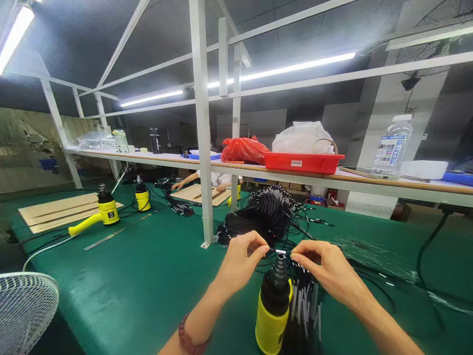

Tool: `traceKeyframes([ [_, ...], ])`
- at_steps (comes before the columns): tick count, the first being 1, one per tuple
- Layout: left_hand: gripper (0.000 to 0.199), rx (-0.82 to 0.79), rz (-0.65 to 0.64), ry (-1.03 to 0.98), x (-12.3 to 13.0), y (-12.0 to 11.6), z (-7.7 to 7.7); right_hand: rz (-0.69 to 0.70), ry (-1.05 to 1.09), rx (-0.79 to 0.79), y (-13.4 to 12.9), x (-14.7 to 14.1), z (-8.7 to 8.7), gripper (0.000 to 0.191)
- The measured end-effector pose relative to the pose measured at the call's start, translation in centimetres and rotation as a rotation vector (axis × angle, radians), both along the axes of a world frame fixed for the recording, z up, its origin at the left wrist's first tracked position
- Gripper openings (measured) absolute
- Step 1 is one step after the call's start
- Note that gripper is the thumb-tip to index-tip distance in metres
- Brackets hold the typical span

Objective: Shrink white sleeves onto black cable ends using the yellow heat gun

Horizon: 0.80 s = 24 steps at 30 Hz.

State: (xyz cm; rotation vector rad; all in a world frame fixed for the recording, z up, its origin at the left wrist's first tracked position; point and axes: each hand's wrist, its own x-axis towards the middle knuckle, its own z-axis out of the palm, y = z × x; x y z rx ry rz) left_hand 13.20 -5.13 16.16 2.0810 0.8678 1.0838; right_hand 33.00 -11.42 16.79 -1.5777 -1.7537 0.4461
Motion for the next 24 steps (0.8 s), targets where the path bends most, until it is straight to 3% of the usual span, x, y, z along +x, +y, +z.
traceKeyframes([
  [7, 0.005, -0.01, -0.001, -0.042, 0.2, 0.0, 0.0, -0.019, -0.012, 0.006, 0.0, 0.1, -0.2, 0.024],
  [15, 0.018, -0.091, -0.08, -0.04, 0.0, -0.4, 0.0, 0.013, -0.071, -0.002, -0.9, 0.0, 0.6, 0.036],
  [24, 0.013, -0.06, -0.053, -0.073, -0.3, 0.0, -0.1, 0.029, -0.01, 0.021, -0.4, -0.4, 0.6, 0.03],
])
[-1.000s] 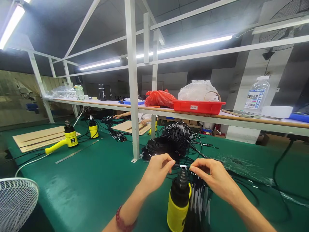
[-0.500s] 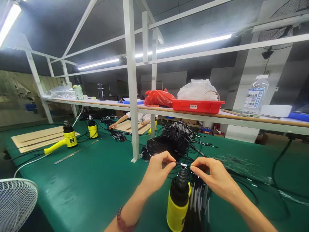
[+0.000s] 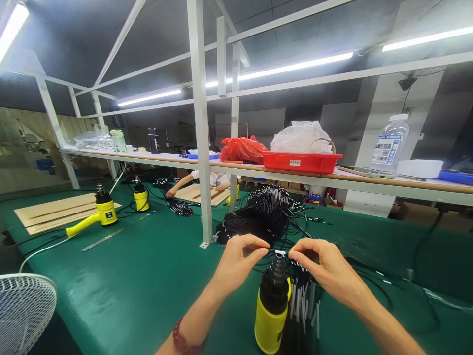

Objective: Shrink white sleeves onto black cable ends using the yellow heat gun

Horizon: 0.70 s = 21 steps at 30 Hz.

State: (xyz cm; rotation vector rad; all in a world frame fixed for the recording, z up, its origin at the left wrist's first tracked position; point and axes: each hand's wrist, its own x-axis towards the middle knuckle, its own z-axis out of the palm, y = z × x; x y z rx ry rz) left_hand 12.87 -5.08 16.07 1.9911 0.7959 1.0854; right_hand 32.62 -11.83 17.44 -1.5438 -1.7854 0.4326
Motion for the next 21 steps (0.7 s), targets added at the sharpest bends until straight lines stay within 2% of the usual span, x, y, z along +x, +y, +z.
traceKeyframes([
  [15, 0.023, 0.163, -0.018, 0.009, 0.42, 0.31, 0.62, -0.061, -0.036, 0.01, 0.38, -0.01, 0.24, 0.024],
  [21, 0.02, 0.216, -0.009, 0.052, 0.45, 0.2, 0.74, -0.068, -0.055, 0.019, 0.45, -0.04, -0.01, 0.024],
])
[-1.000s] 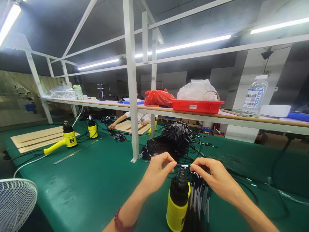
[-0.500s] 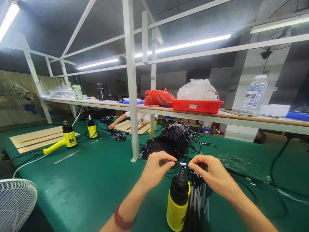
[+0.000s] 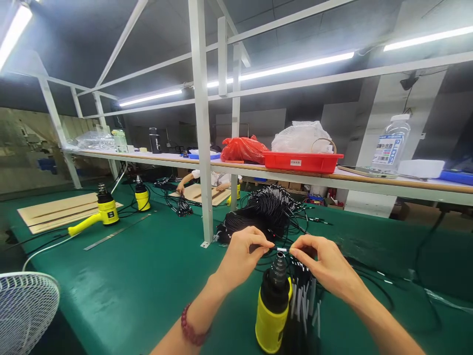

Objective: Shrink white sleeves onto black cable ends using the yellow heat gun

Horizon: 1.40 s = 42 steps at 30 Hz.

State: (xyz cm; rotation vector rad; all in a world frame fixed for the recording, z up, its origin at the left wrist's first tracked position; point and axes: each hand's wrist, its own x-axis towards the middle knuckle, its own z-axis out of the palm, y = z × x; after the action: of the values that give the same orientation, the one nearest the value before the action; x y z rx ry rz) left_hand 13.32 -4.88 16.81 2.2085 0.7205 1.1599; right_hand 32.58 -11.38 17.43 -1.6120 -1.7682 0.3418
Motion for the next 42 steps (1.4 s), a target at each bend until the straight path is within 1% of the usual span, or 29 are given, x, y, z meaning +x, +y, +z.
traceKeyframes([
  [4, 0.017, -0.004, 0.006, 0.063, -0.5, -0.4, 0.3, 0.009, -0.004, 0.008, -0.5, 0.1, 0.0, 0.029],
  [7, 0.012, -0.039, -0.02, 0.097, -0.9, -0.8, 0.6, 0.036, 0.018, 0.003, -0.8, 0.1, 0.1, 0.034],
  [9, 0.009, -0.06, -0.035, 0.108, -1.1, -1.0, 0.8, 0.062, 0.04, 0.002, -1.0, -0.1, 0.2, 0.034],
  [11, 0.012, -0.067, -0.032, 0.124, -1.3, -1.1, 0.8, 0.086, 0.064, 0.005, -1.1, -0.2, 0.3, 0.031],
  [14, 0.019, -0.053, 0.006, 0.169, -1.4, -1.1, 0.6, 0.091, 0.068, 0.004, -1.2, -0.3, 0.3, 0.03],
  [19, 0.04, 0.056, 0.11, 0.282, -1.1, -0.7, 0.3, 0.051, 0.006, -0.043, -1.2, -0.2, 0.0, 0.038],
  [22, 0.045, 0.066, 0.127, 0.309, -0.8, -0.5, 0.1, 0.04, -0.01, -0.072, -1.0, -0.2, -0.2, 0.041],
  [24, 0.042, 0.053, 0.125, 0.294, -0.7, -0.4, 0.0, 0.032, -0.021, -0.053, -0.8, -0.3, -0.3, 0.041],
  [28, 0.027, -0.01, 0.104, 0.22, -0.7, -0.4, -0.4, 0.019, -0.03, 0.014, -0.5, -0.3, -0.5, 0.033],
  [31, 0.016, -0.035, 0.091, 0.185, -0.8, -0.4, -0.6, 0.016, -0.021, 0.014, -0.4, -0.3, -0.7, 0.029],
  [33, 0.015, -0.032, 0.098, 0.182, -0.8, -0.4, -0.7, 0.008, -0.031, 0.021, -0.5, -0.3, -0.8, 0.031],
  [35, 0.023, -0.014, 0.108, 0.195, -0.8, -0.5, -0.5, 0.002, -0.043, 0.012, -0.6, -0.3, -0.8, 0.036],
  [39, 0.045, 0.009, 0.106, 0.225, -0.8, -0.6, -0.2, 0.024, -0.007, -0.049, -1.1, -0.4, -0.6, 0.044],
  [42, 0.049, -0.003, 0.103, 0.213, -0.7, -0.7, -0.2, 0.048, 0.019, -0.065, -1.4, -0.4, -0.4, 0.046],
])
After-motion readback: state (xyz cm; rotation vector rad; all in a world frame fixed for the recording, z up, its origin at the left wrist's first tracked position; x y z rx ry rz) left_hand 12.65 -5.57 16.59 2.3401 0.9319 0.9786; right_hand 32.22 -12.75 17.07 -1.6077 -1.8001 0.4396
